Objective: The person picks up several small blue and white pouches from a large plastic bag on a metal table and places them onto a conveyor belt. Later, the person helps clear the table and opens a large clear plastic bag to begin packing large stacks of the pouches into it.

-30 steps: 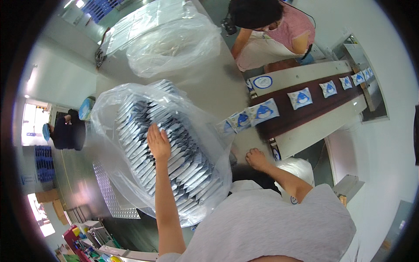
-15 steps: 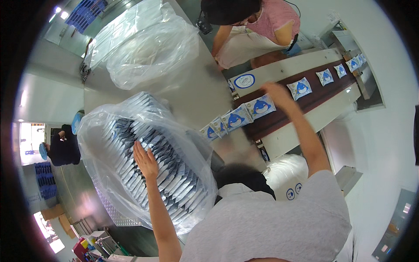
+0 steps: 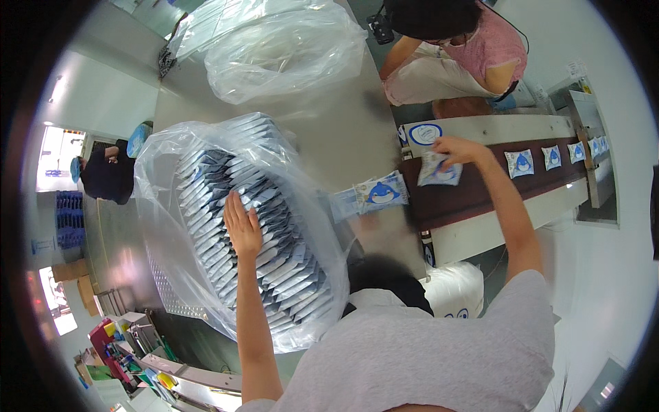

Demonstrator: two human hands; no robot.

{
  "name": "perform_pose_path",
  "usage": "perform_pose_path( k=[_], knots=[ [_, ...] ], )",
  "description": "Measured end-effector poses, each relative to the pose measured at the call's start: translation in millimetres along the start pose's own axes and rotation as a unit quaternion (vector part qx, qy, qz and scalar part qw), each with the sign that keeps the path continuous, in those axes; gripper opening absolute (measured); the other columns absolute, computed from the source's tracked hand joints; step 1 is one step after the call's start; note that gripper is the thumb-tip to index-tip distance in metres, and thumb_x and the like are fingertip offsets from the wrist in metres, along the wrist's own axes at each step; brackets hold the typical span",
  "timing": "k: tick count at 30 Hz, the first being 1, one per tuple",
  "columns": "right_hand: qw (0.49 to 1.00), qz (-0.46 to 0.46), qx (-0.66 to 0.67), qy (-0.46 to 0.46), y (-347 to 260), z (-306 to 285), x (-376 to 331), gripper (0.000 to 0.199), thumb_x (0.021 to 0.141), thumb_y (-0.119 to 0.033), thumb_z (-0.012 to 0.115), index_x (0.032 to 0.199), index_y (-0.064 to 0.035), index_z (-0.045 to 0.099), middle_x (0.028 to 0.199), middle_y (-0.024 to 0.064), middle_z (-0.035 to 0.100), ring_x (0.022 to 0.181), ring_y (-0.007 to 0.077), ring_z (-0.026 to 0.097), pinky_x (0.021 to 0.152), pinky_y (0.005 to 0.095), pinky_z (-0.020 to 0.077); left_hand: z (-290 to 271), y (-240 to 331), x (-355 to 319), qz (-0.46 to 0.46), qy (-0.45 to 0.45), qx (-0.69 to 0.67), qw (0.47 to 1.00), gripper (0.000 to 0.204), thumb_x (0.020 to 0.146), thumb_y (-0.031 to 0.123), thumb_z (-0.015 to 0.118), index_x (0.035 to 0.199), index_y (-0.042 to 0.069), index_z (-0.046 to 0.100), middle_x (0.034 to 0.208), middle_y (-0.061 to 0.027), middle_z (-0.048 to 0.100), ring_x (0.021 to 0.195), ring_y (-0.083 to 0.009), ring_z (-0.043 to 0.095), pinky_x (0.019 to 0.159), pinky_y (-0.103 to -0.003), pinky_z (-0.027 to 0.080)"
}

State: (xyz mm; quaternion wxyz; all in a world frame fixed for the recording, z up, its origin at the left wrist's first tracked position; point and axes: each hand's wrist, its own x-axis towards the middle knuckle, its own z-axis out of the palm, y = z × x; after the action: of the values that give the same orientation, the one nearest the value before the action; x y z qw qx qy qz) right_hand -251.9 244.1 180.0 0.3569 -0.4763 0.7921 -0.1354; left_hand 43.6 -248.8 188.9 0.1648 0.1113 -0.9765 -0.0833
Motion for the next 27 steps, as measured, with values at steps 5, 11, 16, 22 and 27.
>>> perform_pose_path(
  k=[5,11,16,22,27],
  knots=[
    [0.988,0.06,0.081,-0.12,-59.0,82.0,113.2,0.061,0.061,-0.03,0.08,0.11,-0.0014,0.056,0.121,0.0174,0.053,0.114,0.034,0.049,0.091,0.0379,0.041,7.2,1.7,3.4,0.011,0.003,-0.007,1.0,0.05,0.097,0.03,0.035,0.136,-0.002,0.033,0.139,-0.0206,0.037,0.128,-0.0374,0.033,0.106,-0.046,0.025],
    [0.983,0.166,-0.078,0.027,-118.9,149.2,94.2,0.083,0.049,-0.035,0.084,0.116,-0.0033,0.047,0.112,0.016,0.055,0.109,0.0306,0.051,0.087,0.0405,0.0413,3.1,-3.9,-2.0,-0.01,-0.003,-0.004,1.0,0.051,0.096,0.029,0.038,0.138,0.0,0.031,0.14,-0.019,0.036,0.129,-0.0364,0.033,0.107,-0.046,0.024],
    [0.943,0.186,-0.154,0.23,-165.5,226.5,48.5,0.072,0.049,-0.034,0.082,0.107,-0.0045,0.051,0.101,0.014,0.057,0.101,0.0292,0.054,0.085,0.0379,0.0431,3.1,2.5,0.3,-0.007,0.002,-0.009,1.0,0.05,0.096,0.027,0.039,0.137,0.0,0.031,0.139,-0.019,0.036,0.128,-0.0357,0.033,0.107,-0.045,0.024],
    [0.947,0.251,0.157,0.125,-199.6,223.4,8.7,0.062,0.052,-0.034,0.081,0.099,-0.0032,0.056,0.096,0.0177,0.059,0.094,0.0355,0.057,0.081,0.0418,0.0457,2.0,-4.9,-5.4,-0.011,-0.001,-0.013,1.0,0.051,0.095,0.027,0.042,0.137,-0.001,0.032,0.14,-0.0204,0.035,0.129,-0.0372,0.032,0.106,-0.047,0.025],
    [0.939,0.18,0.199,0.216,-220.5,180.2,-29.9,0.061,0.052,-0.034,0.083,0.097,-0.004,0.055,0.093,0.014,0.057,0.09,0.0326,0.057,0.078,0.0386,0.0456,-51.6,71.1,-0.1,-0.01,0.095,-0.26,0.961,0.038,0.086,0.005,0.052,0.123,-0.002,0.046,0.125,-0.0206,0.046,0.113,-0.0351,0.046,0.093,-0.041,0.04]
  ],
)
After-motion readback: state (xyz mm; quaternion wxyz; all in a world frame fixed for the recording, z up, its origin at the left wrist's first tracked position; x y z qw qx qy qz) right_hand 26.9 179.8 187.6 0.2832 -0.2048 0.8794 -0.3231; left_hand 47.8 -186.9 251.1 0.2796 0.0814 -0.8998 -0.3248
